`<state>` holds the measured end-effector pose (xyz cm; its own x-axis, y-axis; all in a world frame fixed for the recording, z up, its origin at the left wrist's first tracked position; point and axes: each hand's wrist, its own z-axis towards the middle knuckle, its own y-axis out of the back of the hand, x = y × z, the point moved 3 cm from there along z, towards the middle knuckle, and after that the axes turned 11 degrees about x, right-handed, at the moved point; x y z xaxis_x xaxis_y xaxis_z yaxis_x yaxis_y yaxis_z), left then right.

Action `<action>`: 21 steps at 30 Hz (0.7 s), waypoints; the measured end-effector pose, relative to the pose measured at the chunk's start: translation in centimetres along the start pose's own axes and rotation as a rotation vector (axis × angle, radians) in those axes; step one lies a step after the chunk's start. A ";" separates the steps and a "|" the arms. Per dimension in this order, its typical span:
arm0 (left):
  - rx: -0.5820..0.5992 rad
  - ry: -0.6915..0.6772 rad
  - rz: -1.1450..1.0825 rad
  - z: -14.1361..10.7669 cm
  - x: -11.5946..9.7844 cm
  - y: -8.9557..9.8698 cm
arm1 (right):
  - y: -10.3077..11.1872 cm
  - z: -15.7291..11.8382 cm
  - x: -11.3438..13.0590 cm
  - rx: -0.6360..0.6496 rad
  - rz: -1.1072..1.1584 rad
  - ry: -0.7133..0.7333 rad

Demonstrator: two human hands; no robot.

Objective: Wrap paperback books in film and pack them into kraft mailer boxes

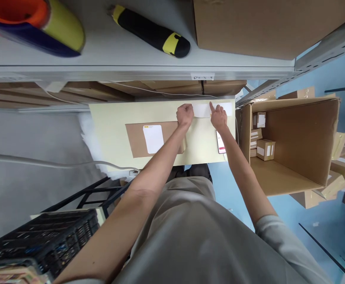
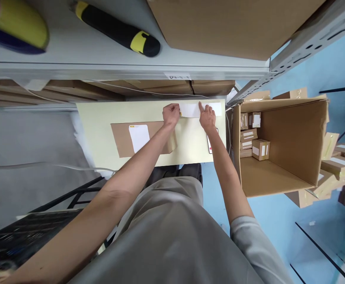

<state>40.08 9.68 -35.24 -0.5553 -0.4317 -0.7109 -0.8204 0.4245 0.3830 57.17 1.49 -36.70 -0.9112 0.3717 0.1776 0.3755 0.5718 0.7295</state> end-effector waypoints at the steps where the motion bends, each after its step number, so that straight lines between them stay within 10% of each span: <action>1: -0.013 0.008 0.000 -0.1 -0.1 0.1 | 0.0 -0.1 0.0 -0.004 -0.007 0.006; 21: -0.056 -0.001 0.016 -1.0 -1.1 0.1 | 0.0 -0.2 0.0 0.000 -0.024 -0.013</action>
<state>40.41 9.40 -33.85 -0.5679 -0.4250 -0.7049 -0.8181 0.3860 0.4264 57.10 1.36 -36.61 -0.9178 0.3670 0.1513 0.3532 0.5810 0.7333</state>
